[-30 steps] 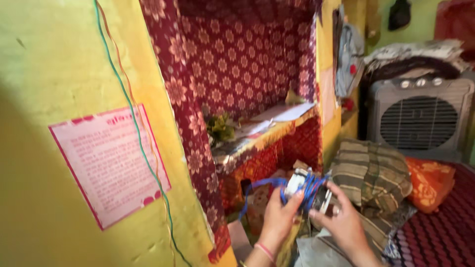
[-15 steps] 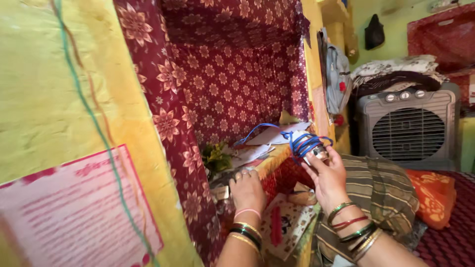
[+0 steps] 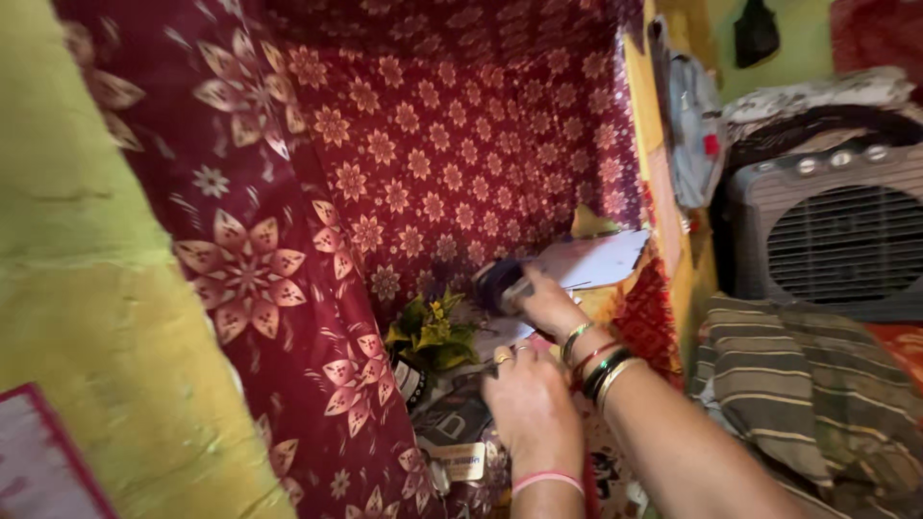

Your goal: The person handles a damaged electrical socket and a power strip, connecting wires and testing the setup. They wrap a blue wire around the socket, place it on a shelf, and then handle a white charger and a metal kettle.

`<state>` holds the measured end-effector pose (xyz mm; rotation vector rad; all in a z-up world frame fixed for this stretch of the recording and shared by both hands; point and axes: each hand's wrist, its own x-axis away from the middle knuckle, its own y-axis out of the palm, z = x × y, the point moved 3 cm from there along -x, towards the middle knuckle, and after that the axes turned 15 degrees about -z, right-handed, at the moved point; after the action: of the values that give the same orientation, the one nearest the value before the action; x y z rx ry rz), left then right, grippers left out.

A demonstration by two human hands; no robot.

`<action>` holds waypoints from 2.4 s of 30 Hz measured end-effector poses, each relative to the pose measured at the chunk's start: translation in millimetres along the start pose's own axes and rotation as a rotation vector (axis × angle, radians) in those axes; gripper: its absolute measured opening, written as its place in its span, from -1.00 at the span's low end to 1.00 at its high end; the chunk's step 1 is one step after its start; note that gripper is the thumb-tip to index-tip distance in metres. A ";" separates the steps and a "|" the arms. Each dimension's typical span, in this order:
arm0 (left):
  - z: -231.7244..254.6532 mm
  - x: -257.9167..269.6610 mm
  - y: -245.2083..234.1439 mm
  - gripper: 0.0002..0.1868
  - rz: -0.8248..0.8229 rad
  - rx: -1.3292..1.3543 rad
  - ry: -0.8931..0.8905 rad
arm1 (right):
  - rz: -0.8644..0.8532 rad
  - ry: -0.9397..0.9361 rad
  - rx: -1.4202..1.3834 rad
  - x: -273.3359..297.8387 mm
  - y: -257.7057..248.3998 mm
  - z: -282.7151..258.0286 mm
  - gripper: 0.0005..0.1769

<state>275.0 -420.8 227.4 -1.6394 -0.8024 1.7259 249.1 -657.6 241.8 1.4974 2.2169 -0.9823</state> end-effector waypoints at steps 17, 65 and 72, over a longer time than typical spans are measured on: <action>7.1 -2.8 8.4 -0.71 0.083 -0.186 -0.017 | -0.192 -0.172 0.100 90.1 -23.3 14.6 -0.45; -35.3 499.4 270.5 -0.52 -0.819 0.668 -0.611 | -0.496 1.104 -0.789 614.6 48.0 14.3 -0.61; -24.4 505.9 327.0 -0.49 -0.991 0.496 -0.701 | -0.424 1.194 -0.844 599.9 60.8 48.3 -0.62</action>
<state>271.1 -229.1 -344.2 -0.1570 -1.1105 1.5069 47.1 -255.9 -162.9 1.2708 3.0801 1.0695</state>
